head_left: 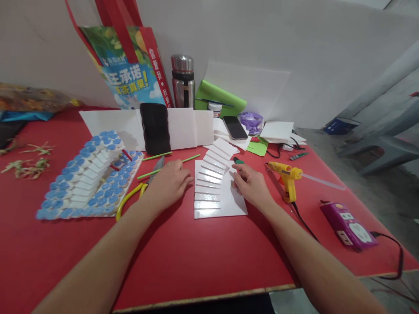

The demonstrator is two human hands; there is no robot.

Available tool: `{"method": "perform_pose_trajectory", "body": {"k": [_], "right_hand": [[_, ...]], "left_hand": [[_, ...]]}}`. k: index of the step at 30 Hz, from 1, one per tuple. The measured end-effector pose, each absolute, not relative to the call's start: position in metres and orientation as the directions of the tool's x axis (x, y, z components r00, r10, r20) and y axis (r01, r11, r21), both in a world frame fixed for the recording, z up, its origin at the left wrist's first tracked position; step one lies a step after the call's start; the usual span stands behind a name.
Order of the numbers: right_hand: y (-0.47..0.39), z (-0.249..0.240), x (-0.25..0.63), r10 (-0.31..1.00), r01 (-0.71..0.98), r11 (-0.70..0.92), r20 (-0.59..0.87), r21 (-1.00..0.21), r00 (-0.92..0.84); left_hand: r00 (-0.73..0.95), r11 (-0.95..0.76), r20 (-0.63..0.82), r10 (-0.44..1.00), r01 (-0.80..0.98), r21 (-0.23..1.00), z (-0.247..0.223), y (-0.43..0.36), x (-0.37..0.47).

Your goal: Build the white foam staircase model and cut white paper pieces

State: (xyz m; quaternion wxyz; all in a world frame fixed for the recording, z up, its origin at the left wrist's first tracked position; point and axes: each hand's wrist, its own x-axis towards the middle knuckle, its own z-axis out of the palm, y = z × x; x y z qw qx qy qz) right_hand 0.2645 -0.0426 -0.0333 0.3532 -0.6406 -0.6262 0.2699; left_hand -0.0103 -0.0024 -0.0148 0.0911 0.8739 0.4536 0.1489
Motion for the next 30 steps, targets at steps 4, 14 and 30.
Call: {"method": "perform_pose_trajectory", "body": {"k": [4,14,30], "right_hand": [[-0.042,-0.033,0.264,0.993,0.626,0.026,0.094,-0.78,0.076],[-0.04,-0.037,0.265,0.995,0.633,0.04,0.091,-0.773,0.048],[-0.04,-0.032,0.265,0.998,0.666,-0.035,0.013,-0.745,0.067]], "left_hand": [[0.508,-0.543,0.203,0.837,0.725,0.424,-0.02,0.004,-0.012],[0.267,0.101,-0.071,0.961,-0.101,0.99,-0.015,-0.005,-0.001],[0.493,-0.388,0.061,0.868,0.597,0.702,0.01,-0.02,-0.01]]}}
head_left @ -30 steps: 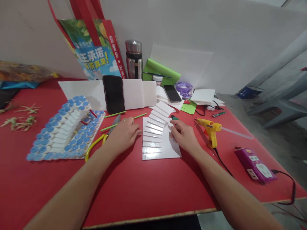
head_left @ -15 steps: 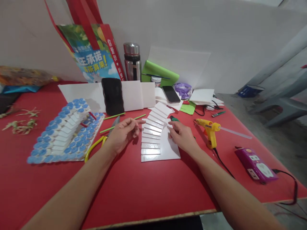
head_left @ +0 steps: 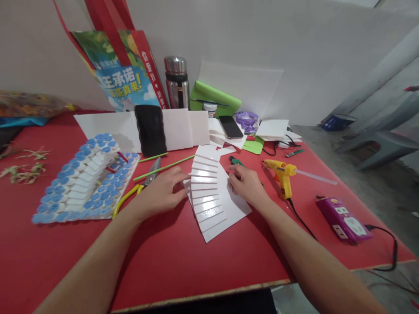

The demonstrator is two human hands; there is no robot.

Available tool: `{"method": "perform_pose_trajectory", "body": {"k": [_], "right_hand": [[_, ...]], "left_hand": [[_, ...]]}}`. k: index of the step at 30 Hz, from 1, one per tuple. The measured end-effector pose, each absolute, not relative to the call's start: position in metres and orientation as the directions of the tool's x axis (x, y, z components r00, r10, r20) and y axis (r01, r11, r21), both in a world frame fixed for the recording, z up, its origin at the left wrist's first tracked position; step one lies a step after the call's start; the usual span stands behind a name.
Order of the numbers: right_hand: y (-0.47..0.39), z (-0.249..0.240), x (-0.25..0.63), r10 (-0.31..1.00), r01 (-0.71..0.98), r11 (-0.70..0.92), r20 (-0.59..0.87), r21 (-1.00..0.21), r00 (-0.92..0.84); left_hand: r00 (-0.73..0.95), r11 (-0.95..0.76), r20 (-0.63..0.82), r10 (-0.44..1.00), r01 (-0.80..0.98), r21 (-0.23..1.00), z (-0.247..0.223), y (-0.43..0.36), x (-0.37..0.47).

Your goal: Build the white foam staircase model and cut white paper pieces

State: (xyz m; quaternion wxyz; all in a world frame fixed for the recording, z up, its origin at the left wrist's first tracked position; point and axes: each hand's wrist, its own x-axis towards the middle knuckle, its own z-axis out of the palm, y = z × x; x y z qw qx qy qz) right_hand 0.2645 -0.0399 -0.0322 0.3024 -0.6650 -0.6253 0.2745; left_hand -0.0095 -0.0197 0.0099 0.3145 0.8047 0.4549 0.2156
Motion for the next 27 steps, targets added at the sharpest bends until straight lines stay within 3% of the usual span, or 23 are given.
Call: {"method": "perform_pose_trajectory", "body": {"k": [3,8,11,13,16,18,22,27], "right_hand": [[-0.04,-0.033,0.264,0.998,0.684,-0.029,0.022,-0.729,0.065],[-0.04,-0.033,0.263,0.997,0.714,-0.025,0.038,-0.7,0.073],[-0.041,-0.03,0.263,0.997,0.694,-0.052,0.002,-0.718,0.076],[-0.042,-0.028,0.265,0.996,0.669,-0.079,-0.028,-0.739,0.087],[-0.042,-0.027,0.267,0.993,0.627,-0.107,-0.053,-0.771,0.105],[-0.042,-0.026,0.268,0.992,0.619,-0.118,-0.061,-0.776,0.113],[-0.042,-0.027,0.269,0.988,0.611,-0.147,-0.088,-0.778,0.126],[-0.043,-0.031,0.27,0.99,0.602,-0.131,-0.079,-0.788,0.113]], "left_hand": [[0.571,-0.385,-0.038,0.82,0.599,0.702,0.01,-0.021,-0.009],[0.547,-0.289,-0.1,0.831,0.577,0.764,0.002,-0.018,-0.008],[0.492,-0.282,-0.067,0.868,0.599,0.749,0.005,-0.017,-0.01],[0.339,-0.232,0.031,0.94,0.569,0.789,0.008,-0.015,-0.012],[-0.066,-0.137,0.152,0.986,0.186,0.973,0.011,-0.009,-0.017],[-0.222,-0.187,0.157,0.962,-0.122,0.975,0.013,-0.003,-0.022],[-0.281,-0.246,0.137,0.95,-0.398,0.884,0.021,0.005,-0.035],[-0.171,-0.19,0.128,0.977,-0.42,0.887,0.022,0.005,-0.038]]}}
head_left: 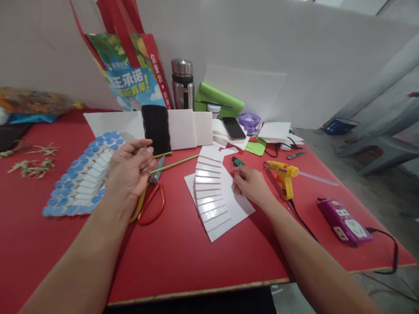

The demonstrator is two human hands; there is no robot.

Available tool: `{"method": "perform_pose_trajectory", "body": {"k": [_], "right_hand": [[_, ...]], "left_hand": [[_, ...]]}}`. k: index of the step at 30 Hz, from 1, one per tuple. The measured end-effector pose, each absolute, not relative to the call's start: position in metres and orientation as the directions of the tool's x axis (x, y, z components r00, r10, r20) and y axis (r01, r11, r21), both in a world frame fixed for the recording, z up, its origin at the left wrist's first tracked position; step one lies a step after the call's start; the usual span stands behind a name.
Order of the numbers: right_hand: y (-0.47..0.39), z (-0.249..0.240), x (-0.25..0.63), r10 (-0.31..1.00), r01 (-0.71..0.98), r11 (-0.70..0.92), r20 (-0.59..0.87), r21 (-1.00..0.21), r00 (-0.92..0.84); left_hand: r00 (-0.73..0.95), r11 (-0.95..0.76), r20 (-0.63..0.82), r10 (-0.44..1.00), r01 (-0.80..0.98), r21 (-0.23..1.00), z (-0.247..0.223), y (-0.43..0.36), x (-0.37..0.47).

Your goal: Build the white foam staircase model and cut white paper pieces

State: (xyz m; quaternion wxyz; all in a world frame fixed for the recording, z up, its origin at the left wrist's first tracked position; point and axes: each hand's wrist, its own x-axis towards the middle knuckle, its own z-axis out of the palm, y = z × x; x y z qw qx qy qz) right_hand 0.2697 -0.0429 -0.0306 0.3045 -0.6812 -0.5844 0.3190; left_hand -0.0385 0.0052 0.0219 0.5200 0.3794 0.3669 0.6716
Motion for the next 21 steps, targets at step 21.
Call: {"method": "perform_pose_trajectory", "body": {"k": [21], "right_hand": [[-0.06,0.012,0.286,0.963,0.809,0.126,-0.125,-0.574,-0.239]], "left_hand": [[0.048,0.255,-0.3,0.953,-0.664,0.703,0.014,-0.004,-0.013]]}}
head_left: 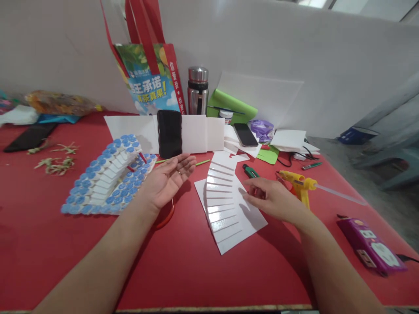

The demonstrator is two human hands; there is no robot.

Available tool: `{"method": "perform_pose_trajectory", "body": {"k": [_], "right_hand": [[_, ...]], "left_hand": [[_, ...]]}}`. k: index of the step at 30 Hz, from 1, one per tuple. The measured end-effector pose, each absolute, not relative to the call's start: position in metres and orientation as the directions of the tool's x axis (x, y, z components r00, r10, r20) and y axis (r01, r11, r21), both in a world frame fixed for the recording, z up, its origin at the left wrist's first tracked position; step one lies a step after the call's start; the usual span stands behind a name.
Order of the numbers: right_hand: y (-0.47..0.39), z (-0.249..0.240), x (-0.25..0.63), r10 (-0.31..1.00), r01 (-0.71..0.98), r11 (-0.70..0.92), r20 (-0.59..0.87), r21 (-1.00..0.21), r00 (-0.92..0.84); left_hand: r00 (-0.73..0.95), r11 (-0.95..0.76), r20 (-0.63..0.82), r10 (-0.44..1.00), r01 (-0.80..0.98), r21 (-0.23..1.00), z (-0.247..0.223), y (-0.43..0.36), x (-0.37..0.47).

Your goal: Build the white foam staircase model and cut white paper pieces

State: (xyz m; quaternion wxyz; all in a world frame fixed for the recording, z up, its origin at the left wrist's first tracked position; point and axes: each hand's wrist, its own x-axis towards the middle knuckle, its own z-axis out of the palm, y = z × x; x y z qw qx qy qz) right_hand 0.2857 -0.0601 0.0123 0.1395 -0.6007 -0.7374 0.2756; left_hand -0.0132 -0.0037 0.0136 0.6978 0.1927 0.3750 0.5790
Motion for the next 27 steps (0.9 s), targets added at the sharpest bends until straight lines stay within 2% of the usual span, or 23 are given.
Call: {"method": "perform_pose_trajectory", "body": {"k": [5,9,16,19,21,24,27], "right_hand": [[-0.063,0.016,0.29,0.872,0.84,0.12,-0.348,-0.529,-0.343],[-0.065,0.013,0.284,0.883,0.878,0.087,-0.372,-0.47,-0.287],[-0.069,0.009,0.271,0.945,0.882,0.052,-0.264,-0.469,-0.196],[-0.062,0.003,0.261,0.964,0.882,-0.012,-0.241,-0.472,-0.116],[-0.056,-0.003,0.255,0.982,0.879,-0.018,-0.175,-0.477,-0.075],[-0.05,-0.007,0.252,0.999,0.832,0.041,0.005,-0.553,-0.046],[-0.056,0.006,0.247,0.978,0.671,0.125,0.205,-0.73,0.041]], "left_hand": [[0.062,0.248,-0.274,0.96,-0.644,0.724,0.011,-0.005,-0.015],[0.053,0.233,-0.255,0.965,-0.616,0.753,0.007,-0.005,-0.016],[-0.066,0.172,-0.265,0.962,-0.606,0.777,0.013,-0.002,-0.019],[-0.06,0.152,-0.241,0.969,-0.625,0.766,0.016,0.0,-0.025],[-0.034,0.157,-0.231,0.972,-0.637,0.755,0.017,0.001,-0.028],[0.021,0.166,-0.2,0.979,-0.649,0.743,0.019,-0.001,-0.031],[0.108,0.187,-0.154,0.982,-0.666,0.722,0.024,-0.007,-0.031]]}}
